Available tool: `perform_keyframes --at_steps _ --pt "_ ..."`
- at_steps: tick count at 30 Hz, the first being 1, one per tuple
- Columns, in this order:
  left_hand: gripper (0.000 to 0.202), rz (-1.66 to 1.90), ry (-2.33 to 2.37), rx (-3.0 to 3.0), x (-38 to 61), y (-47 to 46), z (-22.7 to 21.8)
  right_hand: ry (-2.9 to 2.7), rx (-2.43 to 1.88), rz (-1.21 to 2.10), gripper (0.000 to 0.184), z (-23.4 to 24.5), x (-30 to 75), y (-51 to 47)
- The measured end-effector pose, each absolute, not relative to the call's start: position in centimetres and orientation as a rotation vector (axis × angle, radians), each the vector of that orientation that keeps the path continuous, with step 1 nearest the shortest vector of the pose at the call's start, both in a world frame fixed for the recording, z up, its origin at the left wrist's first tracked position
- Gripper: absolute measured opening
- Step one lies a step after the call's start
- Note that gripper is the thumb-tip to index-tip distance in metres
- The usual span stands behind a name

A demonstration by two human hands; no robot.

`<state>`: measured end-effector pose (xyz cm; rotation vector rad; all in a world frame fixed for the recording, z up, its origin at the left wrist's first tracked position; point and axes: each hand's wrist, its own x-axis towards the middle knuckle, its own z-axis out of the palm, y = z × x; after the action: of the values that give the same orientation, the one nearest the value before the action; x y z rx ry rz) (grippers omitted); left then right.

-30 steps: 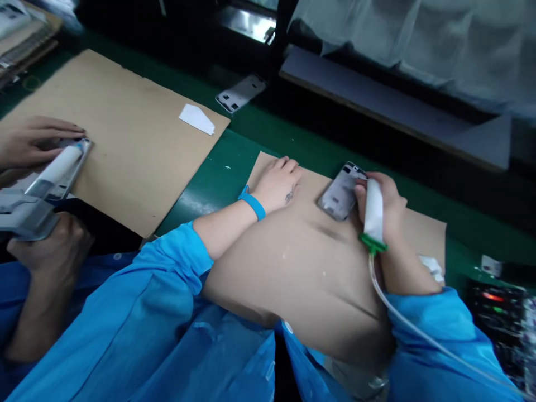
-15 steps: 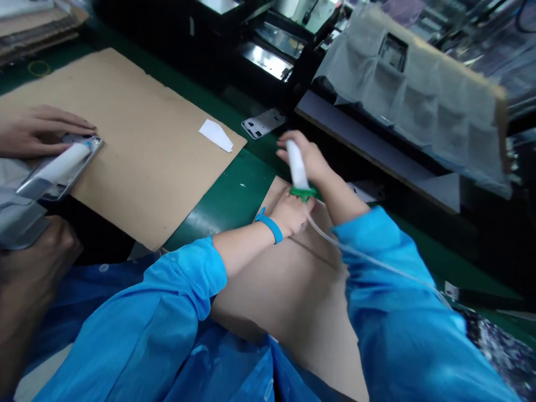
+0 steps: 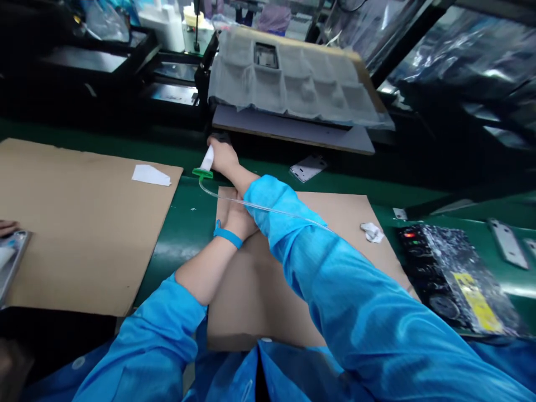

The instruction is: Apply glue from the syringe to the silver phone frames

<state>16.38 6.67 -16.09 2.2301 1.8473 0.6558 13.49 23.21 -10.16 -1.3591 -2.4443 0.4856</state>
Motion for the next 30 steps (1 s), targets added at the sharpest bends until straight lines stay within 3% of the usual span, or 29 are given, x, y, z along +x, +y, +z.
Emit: perform_keyframes --at_steps 5,9,13,23,26,30 --pt "0.061 0.498 1.849 2.323 16.0 6.2 -14.5 -2.389 -1.368 0.469 0.047 -9.7 17.4 23.6" --pt "0.041 0.492 1.910 2.303 16.3 6.2 -13.8 -2.351 -1.447 0.394 0.047 -10.1 22.1 23.1" --pt "0.033 0.462 1.937 2.304 16.6 5.9 -13.7 -2.278 -1.507 0.275 0.047 -11.1 24.9 22.2" --pt "0.040 0.495 1.892 2.341 16.3 5.7 -14.1 -2.504 -1.436 0.406 0.092 -11.8 31.5 26.1" --pt "0.037 0.511 1.884 2.335 16.2 5.7 -14.3 -2.611 -1.393 0.415 0.092 -11.3 32.5 27.2" --pt "0.037 0.577 1.869 2.325 16.2 5.6 -14.6 -2.653 -1.324 0.340 0.076 -11.4 32.7 26.7"
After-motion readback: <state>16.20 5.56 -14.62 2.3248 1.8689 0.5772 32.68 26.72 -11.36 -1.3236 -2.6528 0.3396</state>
